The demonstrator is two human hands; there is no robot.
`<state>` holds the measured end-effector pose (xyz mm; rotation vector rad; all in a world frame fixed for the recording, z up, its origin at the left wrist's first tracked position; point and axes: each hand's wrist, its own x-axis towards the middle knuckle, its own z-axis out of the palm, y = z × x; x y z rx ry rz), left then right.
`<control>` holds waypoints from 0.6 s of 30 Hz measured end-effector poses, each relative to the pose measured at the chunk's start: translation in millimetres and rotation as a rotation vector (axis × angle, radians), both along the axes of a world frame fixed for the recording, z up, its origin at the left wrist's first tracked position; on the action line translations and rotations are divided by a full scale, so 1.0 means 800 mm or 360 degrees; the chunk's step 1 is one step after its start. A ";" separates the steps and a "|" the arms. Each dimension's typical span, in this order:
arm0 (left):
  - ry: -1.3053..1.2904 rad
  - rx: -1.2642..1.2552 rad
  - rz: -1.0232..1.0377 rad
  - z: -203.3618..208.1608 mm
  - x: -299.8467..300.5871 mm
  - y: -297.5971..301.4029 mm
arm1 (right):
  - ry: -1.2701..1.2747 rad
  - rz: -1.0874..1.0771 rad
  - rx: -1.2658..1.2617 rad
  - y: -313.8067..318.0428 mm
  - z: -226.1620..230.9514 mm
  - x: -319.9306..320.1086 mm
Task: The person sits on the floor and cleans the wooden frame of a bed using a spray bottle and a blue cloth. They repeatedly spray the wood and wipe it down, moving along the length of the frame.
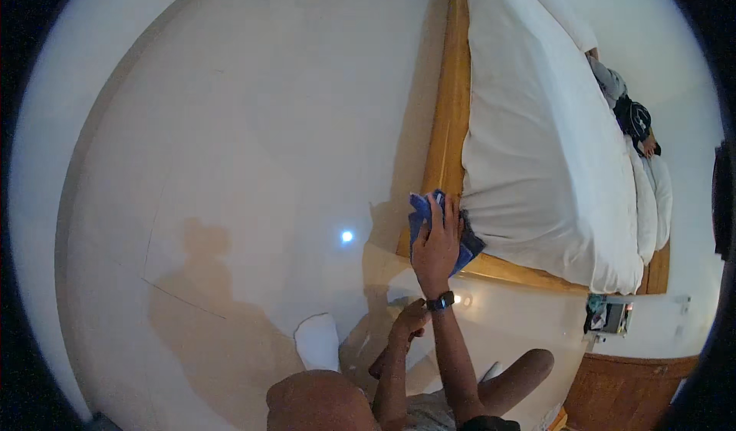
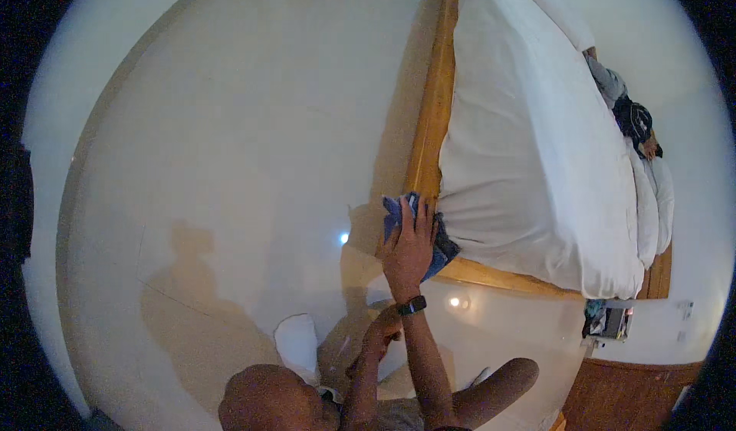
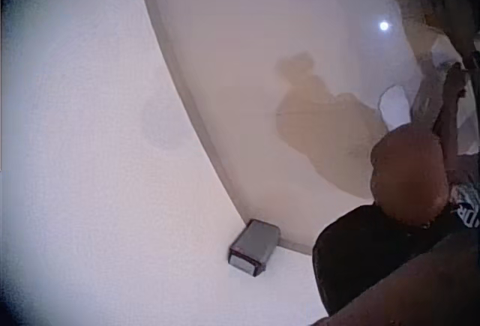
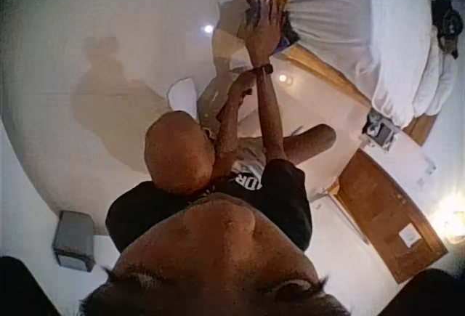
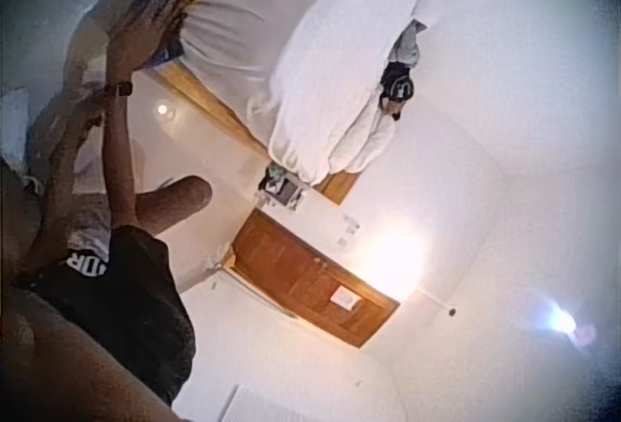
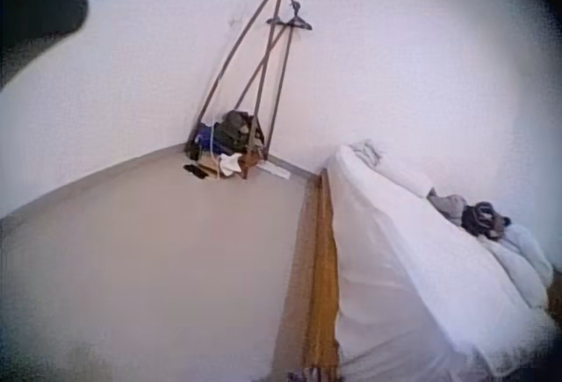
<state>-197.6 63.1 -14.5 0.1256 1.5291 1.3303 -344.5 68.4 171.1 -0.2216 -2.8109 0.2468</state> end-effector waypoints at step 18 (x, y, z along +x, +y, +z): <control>-0.0033 -0.0311 0.0606 0.215 -0.122 -0.168 | 0.0138 0.0087 0.0045 0.102 -0.042 -0.199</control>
